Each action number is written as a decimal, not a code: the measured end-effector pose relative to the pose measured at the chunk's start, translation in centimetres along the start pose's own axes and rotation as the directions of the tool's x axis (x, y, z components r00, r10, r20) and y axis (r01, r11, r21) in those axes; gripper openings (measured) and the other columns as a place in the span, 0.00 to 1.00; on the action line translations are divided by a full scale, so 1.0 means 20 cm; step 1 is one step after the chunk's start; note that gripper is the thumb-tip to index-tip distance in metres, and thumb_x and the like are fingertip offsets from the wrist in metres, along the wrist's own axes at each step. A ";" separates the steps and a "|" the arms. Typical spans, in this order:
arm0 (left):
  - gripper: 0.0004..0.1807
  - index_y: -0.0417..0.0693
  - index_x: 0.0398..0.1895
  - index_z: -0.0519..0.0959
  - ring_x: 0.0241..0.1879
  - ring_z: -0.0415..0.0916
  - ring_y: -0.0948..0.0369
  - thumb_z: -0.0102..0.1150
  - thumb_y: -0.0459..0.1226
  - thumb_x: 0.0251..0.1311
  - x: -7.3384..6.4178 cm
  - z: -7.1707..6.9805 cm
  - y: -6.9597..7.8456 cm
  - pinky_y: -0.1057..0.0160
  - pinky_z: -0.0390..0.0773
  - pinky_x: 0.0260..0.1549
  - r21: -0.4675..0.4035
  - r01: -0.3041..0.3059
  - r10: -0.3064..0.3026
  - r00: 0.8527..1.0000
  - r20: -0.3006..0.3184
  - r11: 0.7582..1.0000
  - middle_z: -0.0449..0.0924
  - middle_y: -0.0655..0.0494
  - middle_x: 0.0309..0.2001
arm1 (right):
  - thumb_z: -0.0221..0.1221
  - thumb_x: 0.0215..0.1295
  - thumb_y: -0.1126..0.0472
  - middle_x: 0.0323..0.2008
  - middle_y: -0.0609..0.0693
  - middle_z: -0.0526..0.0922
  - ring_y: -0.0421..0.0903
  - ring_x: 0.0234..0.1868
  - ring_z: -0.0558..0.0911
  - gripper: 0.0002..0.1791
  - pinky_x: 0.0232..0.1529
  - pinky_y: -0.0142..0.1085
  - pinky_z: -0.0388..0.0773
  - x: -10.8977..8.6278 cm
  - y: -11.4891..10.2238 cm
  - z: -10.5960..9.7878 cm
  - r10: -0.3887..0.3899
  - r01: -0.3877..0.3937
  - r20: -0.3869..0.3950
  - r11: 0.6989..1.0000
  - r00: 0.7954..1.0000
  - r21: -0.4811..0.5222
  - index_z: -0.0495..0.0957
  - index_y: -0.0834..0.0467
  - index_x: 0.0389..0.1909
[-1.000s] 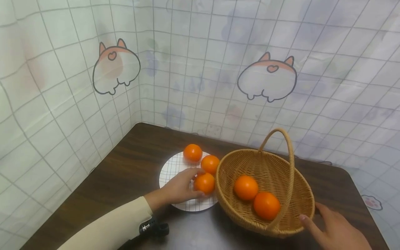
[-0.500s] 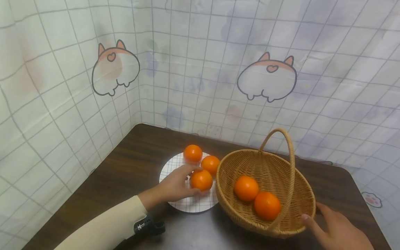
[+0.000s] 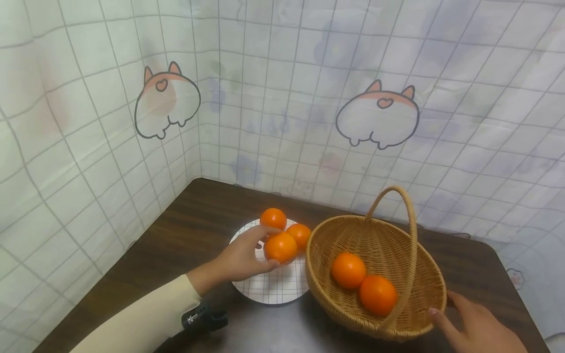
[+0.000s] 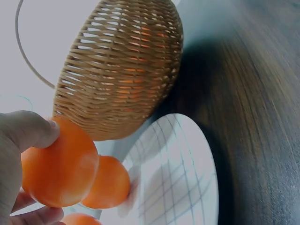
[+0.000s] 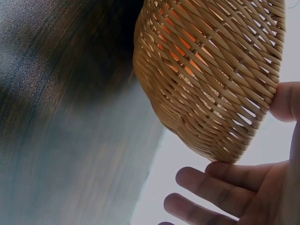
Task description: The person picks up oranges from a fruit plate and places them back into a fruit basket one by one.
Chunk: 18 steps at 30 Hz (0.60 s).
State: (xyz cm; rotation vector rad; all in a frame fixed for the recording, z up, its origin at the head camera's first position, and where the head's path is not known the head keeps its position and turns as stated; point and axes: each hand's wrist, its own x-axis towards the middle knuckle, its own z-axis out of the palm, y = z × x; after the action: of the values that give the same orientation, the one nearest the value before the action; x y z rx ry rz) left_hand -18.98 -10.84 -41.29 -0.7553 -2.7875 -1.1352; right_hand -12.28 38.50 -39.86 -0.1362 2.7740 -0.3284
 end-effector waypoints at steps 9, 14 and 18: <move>0.38 0.51 0.69 0.70 0.52 0.74 0.62 0.76 0.45 0.56 0.00 -0.05 0.07 0.55 0.79 0.54 -0.073 -0.067 0.065 0.998 -0.024 0.995 0.75 0.58 0.61 | 0.42 0.79 0.35 0.52 0.77 0.77 0.71 0.46 0.81 0.48 0.37 0.63 0.79 0.00 -0.01 0.00 0.002 -0.002 -0.001 1.000 1.000 -0.002 0.62 0.82 0.64; 0.38 0.50 0.69 0.70 0.54 0.74 0.60 0.76 0.43 0.56 0.01 -0.08 0.11 0.53 0.79 0.56 -0.089 -0.094 0.092 0.996 -0.022 0.992 0.73 0.57 0.64 | 0.42 0.79 0.35 0.52 0.77 0.77 0.71 0.46 0.81 0.47 0.37 0.63 0.80 0.00 -0.01 0.00 -0.002 0.002 -0.002 1.000 1.000 0.001 0.62 0.82 0.64; 0.37 0.50 0.69 0.71 0.55 0.74 0.61 0.75 0.43 0.56 0.02 -0.09 0.13 0.57 0.78 0.56 -0.081 -0.105 0.103 0.994 -0.019 0.991 0.73 0.59 0.64 | 0.42 0.80 0.36 0.53 0.77 0.77 0.71 0.46 0.81 0.47 0.38 0.63 0.80 -0.01 -0.01 -0.01 -0.006 0.006 0.002 1.000 1.000 0.007 0.61 0.82 0.64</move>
State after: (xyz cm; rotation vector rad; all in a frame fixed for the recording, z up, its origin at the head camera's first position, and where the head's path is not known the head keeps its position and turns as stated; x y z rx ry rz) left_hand -18.40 -10.24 -38.21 -0.8842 -2.6687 -1.2375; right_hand -12.17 38.35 -39.65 -0.1430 2.7709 -0.3392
